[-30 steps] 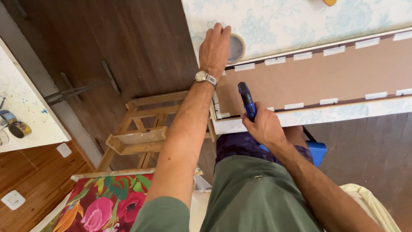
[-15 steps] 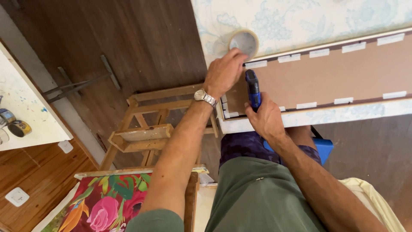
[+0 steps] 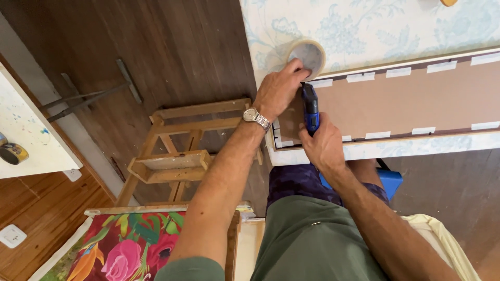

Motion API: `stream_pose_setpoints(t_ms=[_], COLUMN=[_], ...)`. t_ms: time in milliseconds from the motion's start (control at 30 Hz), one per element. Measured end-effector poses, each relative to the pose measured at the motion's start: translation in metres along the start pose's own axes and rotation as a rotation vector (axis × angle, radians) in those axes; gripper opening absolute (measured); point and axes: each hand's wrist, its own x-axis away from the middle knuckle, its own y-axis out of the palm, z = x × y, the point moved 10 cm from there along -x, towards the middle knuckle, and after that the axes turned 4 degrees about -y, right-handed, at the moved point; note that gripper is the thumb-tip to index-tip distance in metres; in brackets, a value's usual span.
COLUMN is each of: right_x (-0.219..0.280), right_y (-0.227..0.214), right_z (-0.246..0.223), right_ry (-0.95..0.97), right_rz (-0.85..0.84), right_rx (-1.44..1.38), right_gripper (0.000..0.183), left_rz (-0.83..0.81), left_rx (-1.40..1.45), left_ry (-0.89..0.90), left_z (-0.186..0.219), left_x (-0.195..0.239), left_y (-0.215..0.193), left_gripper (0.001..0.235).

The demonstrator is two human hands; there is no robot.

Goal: Assembling and finishing a picture frame by stapling the back, taping edges, and brushing the glass surface.

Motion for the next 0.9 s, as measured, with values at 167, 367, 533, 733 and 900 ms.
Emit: stream_pose_setpoints(t_ms=[167,367,533,733,900], right_x=[-0.003,-0.006,-0.009,-0.012,-0.014], right_y=[0.001,-0.002,-0.003,0.001,0.007], right_z=[-0.001,-0.002,-0.005,0.004,0.007], right_ry=[-0.009,-0.012,-0.057,-0.043,-0.024], right_rz=[0.012,0.042,0.091,0.092,0.078], right_rx=[0.0,-0.004,0.009,0.039,0.05], right_gripper=[0.035,0.034,0.035,0.034,0.035], left_rz=[0.017,-0.006,-0.016,-0.035,-0.026], left_rx=[0.072,0.058,0.0,-0.026,-0.002], left_ry=[-0.003,-0.025,-0.043,-0.064,-0.057], left_z=[-0.001,-0.002,-0.003,-0.005,-0.004], left_x=[0.0,-0.004,-0.003,-0.004,-0.003], left_y=[-0.005,-0.006,-0.003,0.0,0.002], left_gripper=[0.013,0.009,0.009,0.013,0.013])
